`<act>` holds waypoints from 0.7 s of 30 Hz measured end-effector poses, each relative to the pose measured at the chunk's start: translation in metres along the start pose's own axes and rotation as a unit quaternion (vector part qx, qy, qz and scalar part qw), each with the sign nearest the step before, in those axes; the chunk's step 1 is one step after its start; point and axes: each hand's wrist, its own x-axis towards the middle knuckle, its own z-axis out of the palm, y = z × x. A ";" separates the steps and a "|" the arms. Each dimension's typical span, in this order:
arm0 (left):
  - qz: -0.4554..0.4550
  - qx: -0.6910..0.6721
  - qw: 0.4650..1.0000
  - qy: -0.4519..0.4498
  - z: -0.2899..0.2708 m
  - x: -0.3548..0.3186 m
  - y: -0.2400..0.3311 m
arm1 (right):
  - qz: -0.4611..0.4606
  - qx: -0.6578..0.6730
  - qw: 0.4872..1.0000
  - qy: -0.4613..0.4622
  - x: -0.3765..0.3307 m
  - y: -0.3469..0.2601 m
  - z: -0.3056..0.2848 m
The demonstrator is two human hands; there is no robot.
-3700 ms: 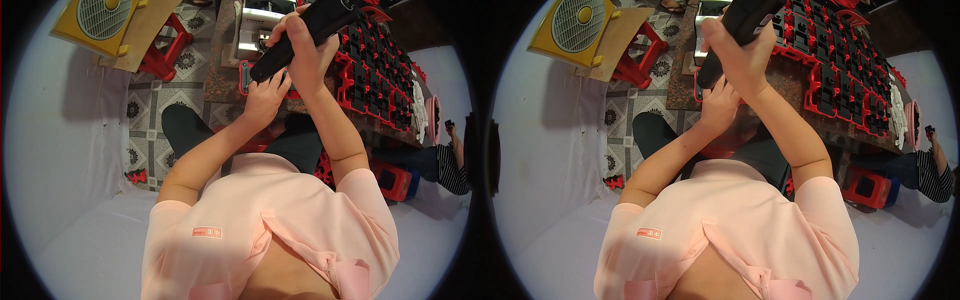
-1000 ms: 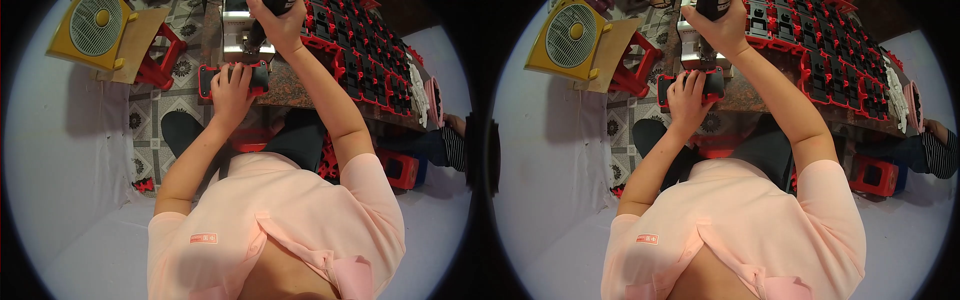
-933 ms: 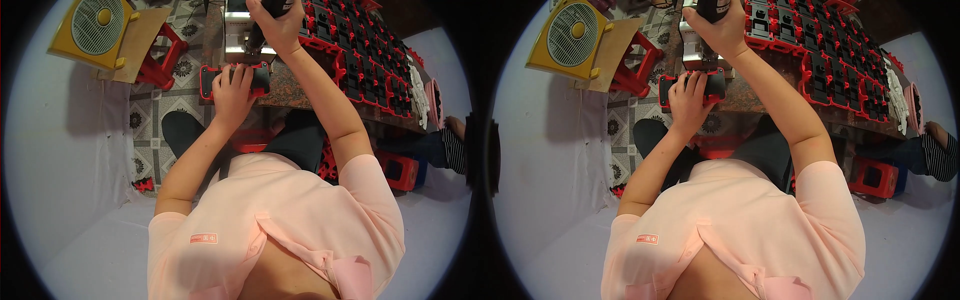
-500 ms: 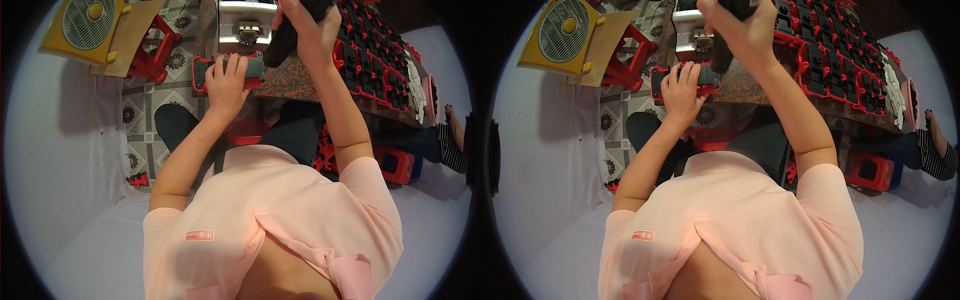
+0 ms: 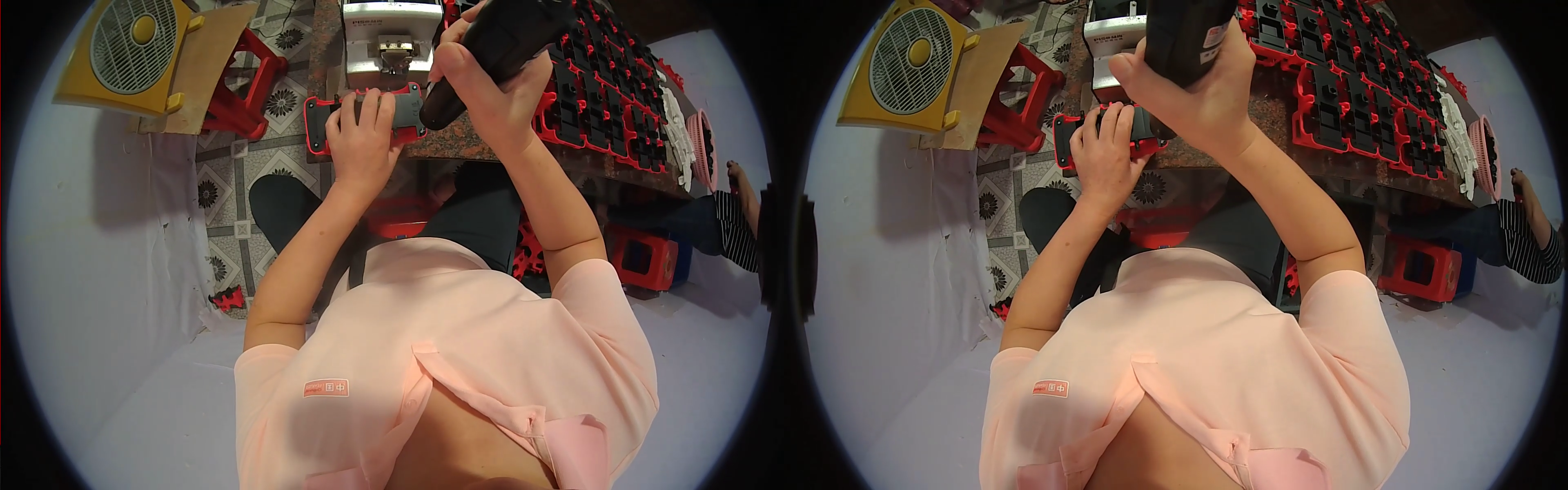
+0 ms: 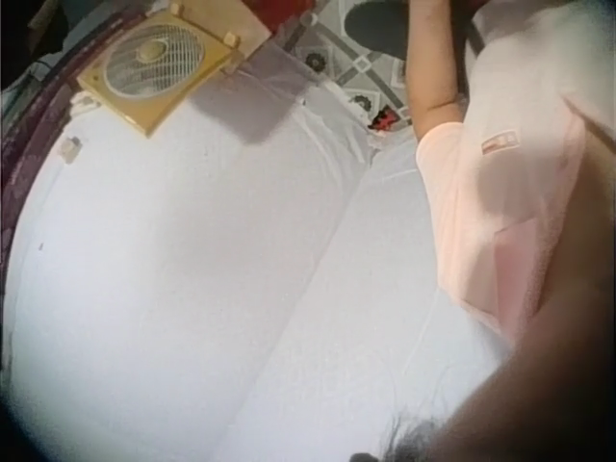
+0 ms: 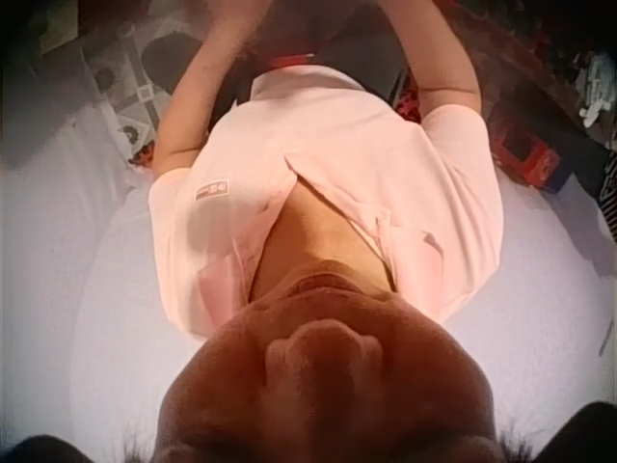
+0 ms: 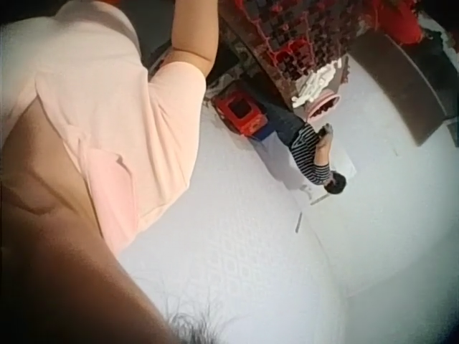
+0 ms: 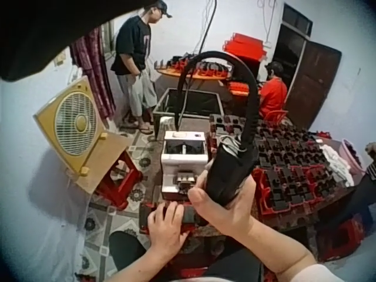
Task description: The person secures electronic components into plastic housings by driving screws into them with an electric screwdriver.
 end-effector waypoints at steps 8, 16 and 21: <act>-0.002 0.010 1.000 -0.004 -0.001 0.002 -0.001 | 0.006 0.014 1.000 0.008 -0.002 0.013 0.000; -0.008 0.028 0.998 -0.047 0.003 0.006 0.006 | 0.045 -0.114 0.992 0.015 -0.006 -0.002 0.006; 0.012 0.030 0.997 -0.068 0.007 -0.001 -0.002 | -0.002 -0.090 0.995 0.047 -0.010 0.008 0.011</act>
